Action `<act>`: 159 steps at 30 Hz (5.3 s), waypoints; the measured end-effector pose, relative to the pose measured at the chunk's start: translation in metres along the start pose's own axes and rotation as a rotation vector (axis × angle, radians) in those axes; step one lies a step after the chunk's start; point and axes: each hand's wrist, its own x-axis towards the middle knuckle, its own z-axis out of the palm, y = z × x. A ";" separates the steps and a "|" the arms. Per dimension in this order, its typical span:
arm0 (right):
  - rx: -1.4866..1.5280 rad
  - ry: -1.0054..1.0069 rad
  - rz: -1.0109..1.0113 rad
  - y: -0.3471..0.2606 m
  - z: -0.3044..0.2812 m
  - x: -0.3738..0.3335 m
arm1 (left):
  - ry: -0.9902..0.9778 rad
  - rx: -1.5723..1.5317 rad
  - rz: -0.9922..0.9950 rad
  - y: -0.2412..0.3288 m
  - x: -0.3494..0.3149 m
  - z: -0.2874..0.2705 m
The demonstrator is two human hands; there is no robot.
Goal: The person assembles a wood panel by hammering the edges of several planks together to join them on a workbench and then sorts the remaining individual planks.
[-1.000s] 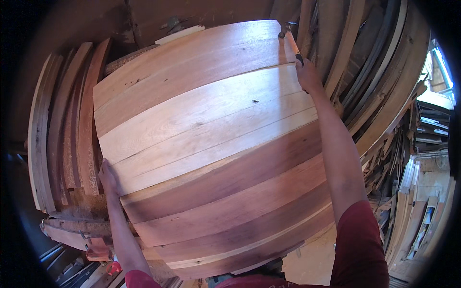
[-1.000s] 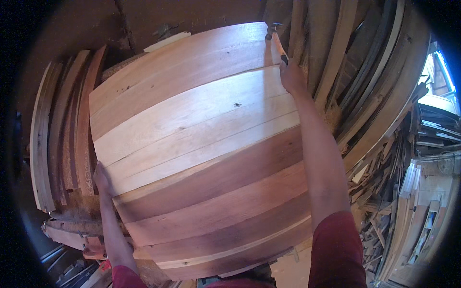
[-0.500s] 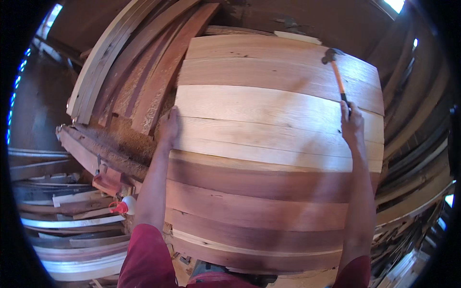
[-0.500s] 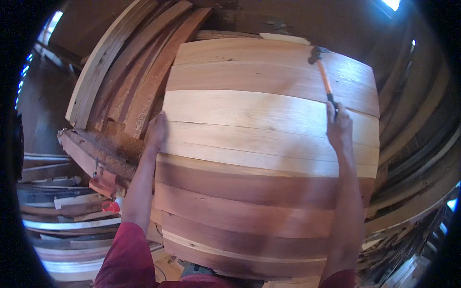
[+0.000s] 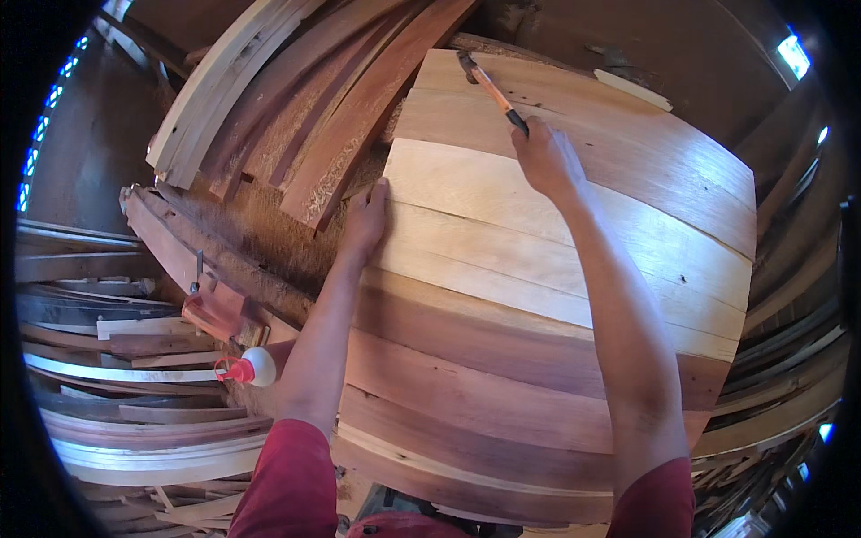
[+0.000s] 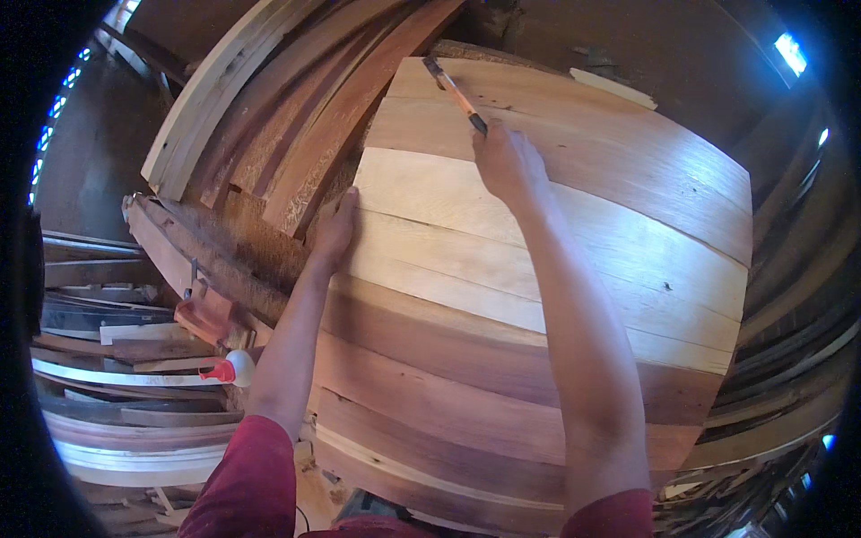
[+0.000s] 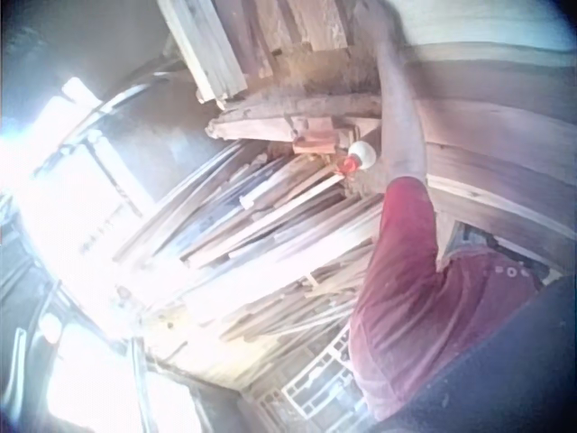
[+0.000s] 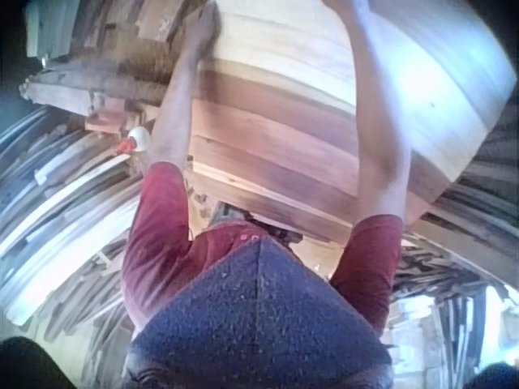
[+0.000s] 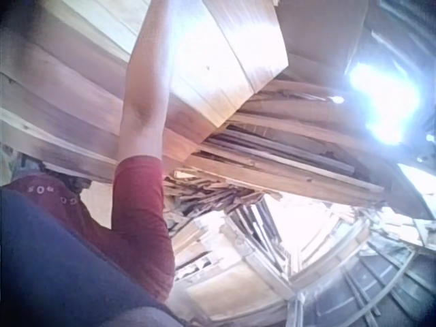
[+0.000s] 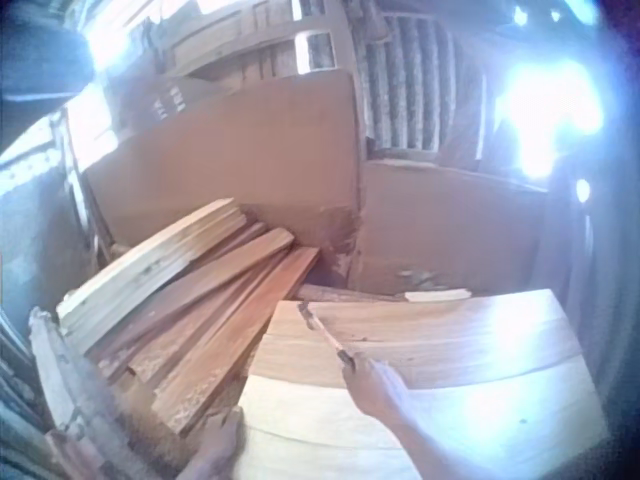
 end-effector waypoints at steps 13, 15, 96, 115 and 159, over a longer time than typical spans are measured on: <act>0.049 -0.030 0.033 -0.018 -0.003 -0.028 | -0.009 0.067 -0.018 0.021 0.005 0.002; 0.117 0.012 0.027 -0.006 -0.007 -0.029 | -0.015 0.183 0.128 0.000 0.015 0.002; 1.700 1.206 1.502 -0.199 0.204 -0.791 | -1.142 0.620 1.580 -0.087 -0.489 -0.009; 2.167 0.944 1.437 -0.231 0.031 -0.822 | -1.123 0.567 1.580 -0.093 -0.471 -0.012; 2.694 0.316 1.586 -0.158 -0.053 -0.851 | -0.787 1.121 0.938 -0.080 -0.527 -0.062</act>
